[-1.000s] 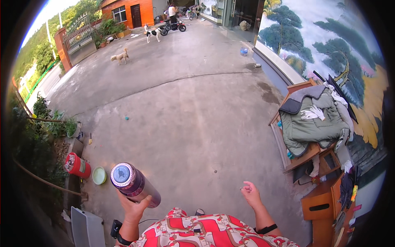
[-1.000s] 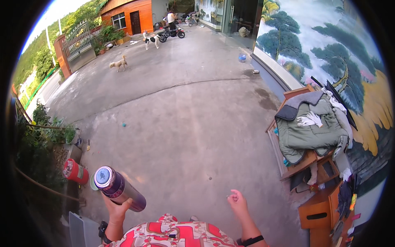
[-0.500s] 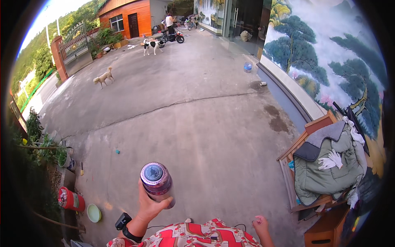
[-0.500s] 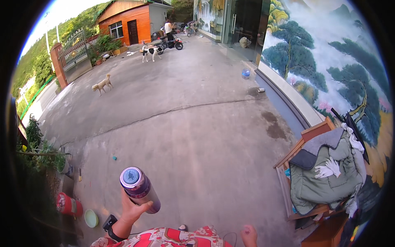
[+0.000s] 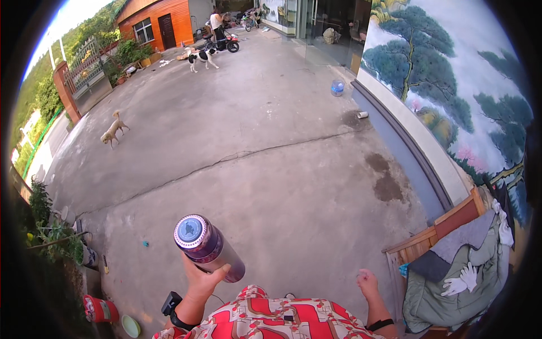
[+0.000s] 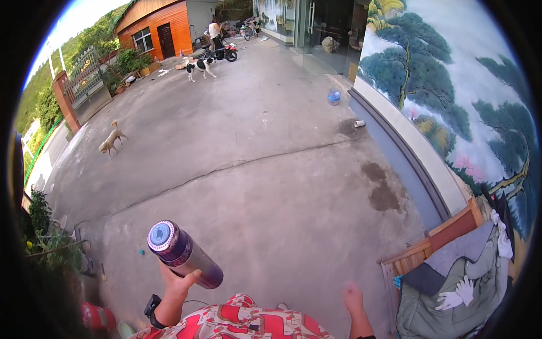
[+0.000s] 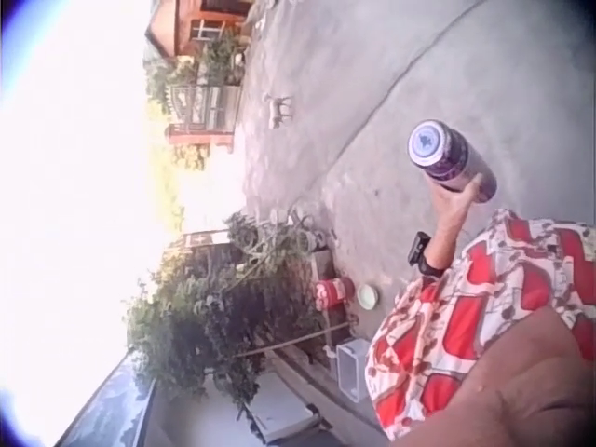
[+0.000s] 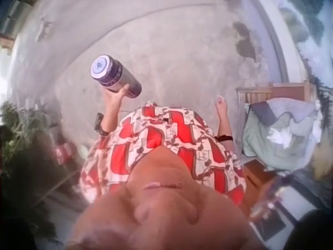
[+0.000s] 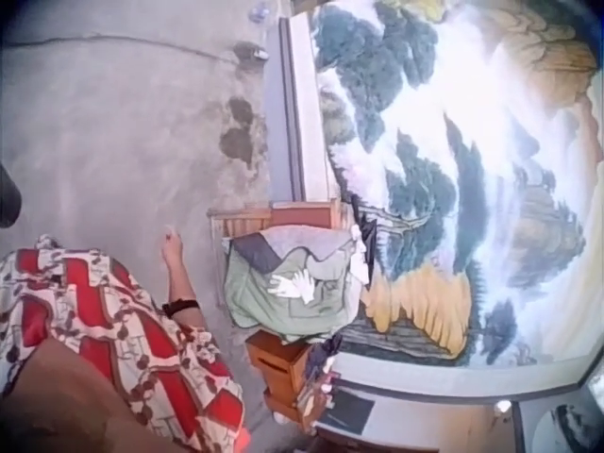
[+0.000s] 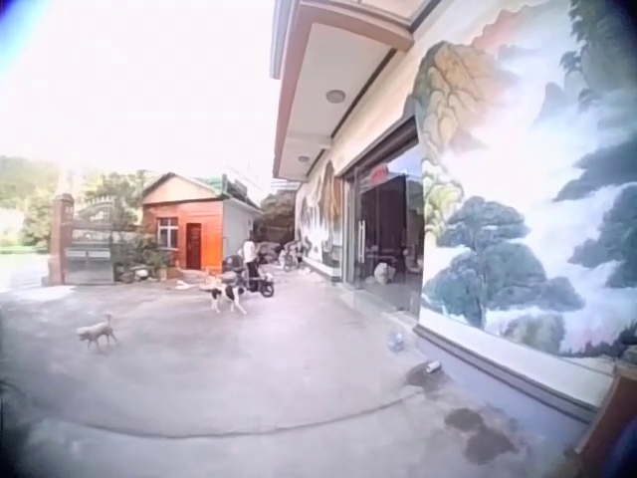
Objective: Cleaning a red wooden chair with a damp cloth.
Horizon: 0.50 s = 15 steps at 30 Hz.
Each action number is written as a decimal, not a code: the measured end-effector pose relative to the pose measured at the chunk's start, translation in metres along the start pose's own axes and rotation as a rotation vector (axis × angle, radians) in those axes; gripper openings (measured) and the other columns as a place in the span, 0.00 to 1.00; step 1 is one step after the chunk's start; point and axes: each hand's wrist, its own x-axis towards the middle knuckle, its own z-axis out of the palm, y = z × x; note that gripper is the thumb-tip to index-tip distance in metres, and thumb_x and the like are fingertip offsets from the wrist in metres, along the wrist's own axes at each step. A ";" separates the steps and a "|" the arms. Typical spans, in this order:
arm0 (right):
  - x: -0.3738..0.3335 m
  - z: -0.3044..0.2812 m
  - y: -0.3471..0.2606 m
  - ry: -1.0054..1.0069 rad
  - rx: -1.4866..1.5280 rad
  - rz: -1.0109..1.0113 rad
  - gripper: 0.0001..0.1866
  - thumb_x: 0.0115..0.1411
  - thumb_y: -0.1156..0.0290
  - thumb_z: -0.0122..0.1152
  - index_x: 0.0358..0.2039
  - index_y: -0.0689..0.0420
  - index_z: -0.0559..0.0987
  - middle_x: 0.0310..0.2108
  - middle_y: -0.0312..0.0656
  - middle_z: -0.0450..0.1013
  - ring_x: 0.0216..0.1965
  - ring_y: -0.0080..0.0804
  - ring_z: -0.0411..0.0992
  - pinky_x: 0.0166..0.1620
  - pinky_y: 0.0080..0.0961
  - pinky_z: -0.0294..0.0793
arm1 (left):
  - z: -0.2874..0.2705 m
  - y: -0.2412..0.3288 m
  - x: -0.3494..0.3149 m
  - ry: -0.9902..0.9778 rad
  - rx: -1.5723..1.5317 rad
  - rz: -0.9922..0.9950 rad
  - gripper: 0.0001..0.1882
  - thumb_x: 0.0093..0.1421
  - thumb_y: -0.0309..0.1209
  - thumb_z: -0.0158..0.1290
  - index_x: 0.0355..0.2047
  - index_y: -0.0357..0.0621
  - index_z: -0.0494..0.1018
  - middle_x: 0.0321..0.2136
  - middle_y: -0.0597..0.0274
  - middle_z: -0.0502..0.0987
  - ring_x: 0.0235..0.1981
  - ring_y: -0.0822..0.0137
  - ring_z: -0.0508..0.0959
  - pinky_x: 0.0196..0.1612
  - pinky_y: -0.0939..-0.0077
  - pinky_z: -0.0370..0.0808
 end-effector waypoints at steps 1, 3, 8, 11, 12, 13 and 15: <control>0.042 0.001 -0.072 -0.009 0.073 -0.015 0.17 0.53 0.77 0.55 0.45 0.61 0.71 0.25 0.37 0.71 0.24 0.20 0.68 0.27 0.17 0.69 | 0.007 -0.005 0.024 0.002 -0.002 0.003 0.47 0.34 0.29 0.67 0.54 0.40 0.52 0.47 0.54 0.65 0.47 0.63 0.70 0.51 0.67 0.67; 0.117 0.003 -0.185 -0.006 0.144 -0.044 0.17 0.53 0.76 0.56 0.45 0.60 0.72 0.26 0.35 0.71 0.25 0.19 0.68 0.29 0.16 0.69 | 0.021 -0.026 0.076 0.016 0.077 0.022 0.47 0.34 0.30 0.67 0.54 0.40 0.53 0.46 0.54 0.66 0.47 0.63 0.70 0.51 0.67 0.68; 0.244 0.050 -0.288 -0.093 0.131 -0.155 0.17 0.54 0.73 0.59 0.45 0.58 0.73 0.30 0.33 0.71 0.30 0.18 0.67 0.34 0.16 0.69 | 0.064 -0.051 0.213 0.015 -0.014 -0.009 0.50 0.34 0.32 0.68 0.55 0.39 0.51 0.48 0.54 0.64 0.48 0.62 0.69 0.52 0.68 0.67; 0.273 0.078 -0.221 -0.156 -0.089 -0.009 0.19 0.53 0.72 0.60 0.46 0.57 0.73 0.30 0.35 0.72 0.30 0.20 0.69 0.35 0.18 0.71 | 0.099 -0.063 0.315 -0.047 0.056 0.004 0.50 0.34 0.33 0.68 0.55 0.38 0.51 0.48 0.54 0.64 0.49 0.62 0.69 0.52 0.67 0.66; 0.277 0.083 -0.189 -0.163 -0.117 0.034 0.18 0.52 0.72 0.60 0.45 0.60 0.74 0.30 0.37 0.73 0.29 0.21 0.70 0.34 0.19 0.72 | 0.106 -0.071 0.344 -0.062 0.106 0.000 0.50 0.34 0.33 0.69 0.55 0.38 0.51 0.48 0.54 0.64 0.50 0.61 0.68 0.53 0.68 0.65; 0.289 0.083 -0.127 -0.296 0.261 0.294 0.19 0.51 0.71 0.60 0.45 0.62 0.73 0.29 0.40 0.74 0.27 0.25 0.72 0.33 0.20 0.73 | 0.116 -0.070 0.375 -0.059 0.106 0.006 0.50 0.34 0.33 0.69 0.55 0.38 0.51 0.48 0.54 0.64 0.50 0.61 0.68 0.53 0.68 0.65; 0.299 0.078 -0.139 -0.285 0.011 0.360 0.20 0.52 0.72 0.60 0.46 0.63 0.71 0.28 0.43 0.74 0.25 0.27 0.73 0.30 0.21 0.74 | 0.144 -0.070 0.438 -0.114 0.138 0.072 0.50 0.35 0.34 0.69 0.55 0.37 0.51 0.48 0.54 0.64 0.49 0.61 0.68 0.53 0.68 0.65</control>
